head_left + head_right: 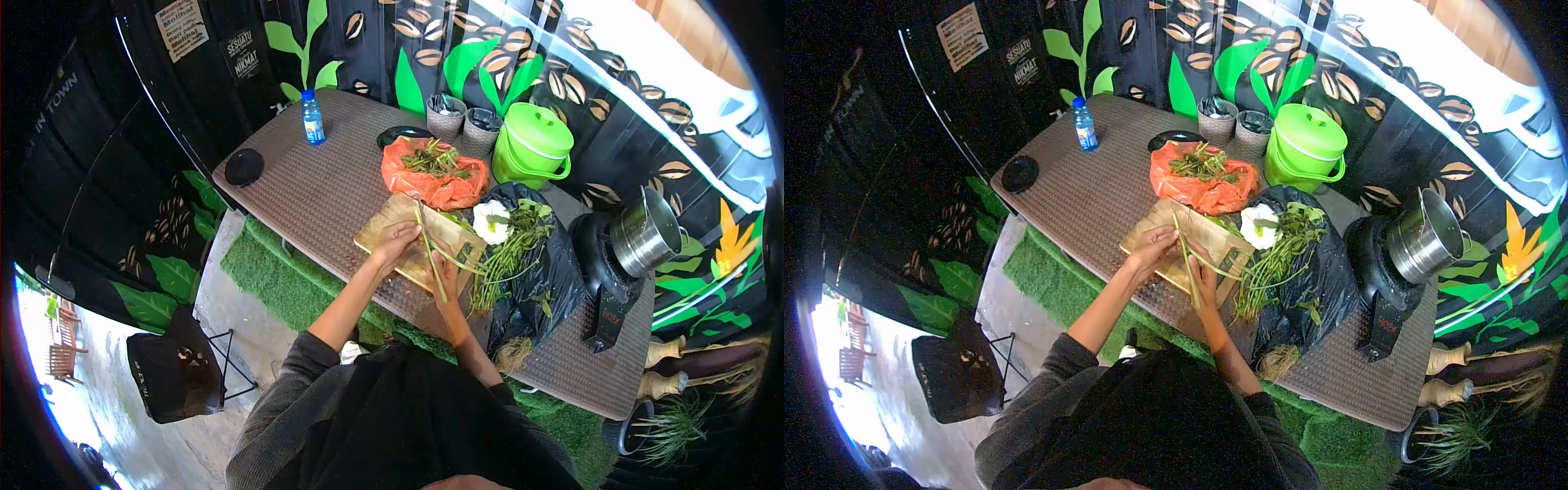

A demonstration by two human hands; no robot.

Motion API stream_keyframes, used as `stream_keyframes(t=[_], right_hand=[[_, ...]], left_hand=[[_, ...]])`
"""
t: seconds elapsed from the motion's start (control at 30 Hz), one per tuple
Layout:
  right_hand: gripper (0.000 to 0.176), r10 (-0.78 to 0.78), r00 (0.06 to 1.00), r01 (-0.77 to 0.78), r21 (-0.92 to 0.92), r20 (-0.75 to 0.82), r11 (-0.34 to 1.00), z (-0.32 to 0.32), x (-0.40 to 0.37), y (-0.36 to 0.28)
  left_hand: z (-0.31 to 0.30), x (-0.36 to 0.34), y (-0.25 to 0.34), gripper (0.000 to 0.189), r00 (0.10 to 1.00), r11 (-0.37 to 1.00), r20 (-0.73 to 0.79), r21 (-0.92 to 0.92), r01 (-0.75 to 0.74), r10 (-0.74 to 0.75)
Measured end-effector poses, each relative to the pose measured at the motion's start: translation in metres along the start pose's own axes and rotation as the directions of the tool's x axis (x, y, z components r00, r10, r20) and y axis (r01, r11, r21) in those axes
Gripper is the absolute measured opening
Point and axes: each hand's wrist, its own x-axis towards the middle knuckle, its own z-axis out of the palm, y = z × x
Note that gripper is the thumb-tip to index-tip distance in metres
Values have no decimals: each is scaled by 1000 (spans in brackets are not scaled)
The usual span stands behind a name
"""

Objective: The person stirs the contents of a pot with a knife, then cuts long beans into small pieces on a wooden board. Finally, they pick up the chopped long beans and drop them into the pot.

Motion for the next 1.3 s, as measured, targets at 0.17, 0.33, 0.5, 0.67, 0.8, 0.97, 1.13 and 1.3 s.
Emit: stream_keyframes(t=[0.17, 0.33, 0.5, 0.67, 0.8, 0.97, 1.13, 1.3], right_hand=[[31, 58, 998, -57, 24, -25, 998, -3, 2, 10], [30, 28, 999, -26, 44, -38, 999, 0, 5, 8], [28, 65, 997, -62, 50, -52, 997, 1, 6, 5], [29, 114, 993, -115, -40, -42, 993, -4, 6, 5], [29, 189, 982, -189, -21, -1, 982, -9, 7, 13], [31, 8, 1000, -10, -66, -18, 998, -5, 9, 21], [26, 54, 996, -58, -71, -66, 996, 4, 8, 5], [27, 144, 990, -144, 78, 12, 986, 0, 15, 14]], left_hand=[[0, 1, 1, 25, 1000, 1000, 3, 13, -3, 3], [-2, 1, 3, 27, 999, 1000, 41, -1, 0, 0], [-5, 3, 5, 25, 998, 999, 57, 41, 7, -9], [0, 6, 21, 23, 1000, 997, -27, -79, 14, -16], [-12, 14, 16, 24, 998, 1000, -65, -5, -24, 24], [-10, 9, 15, 25, 999, 1000, -46, -24, -4, 3], [-6, 6, 13, 21, 999, 999, -22, 27, 29, -28], [-8, 10, 11, 20, 996, 998, -61, 25, 62, -61]])
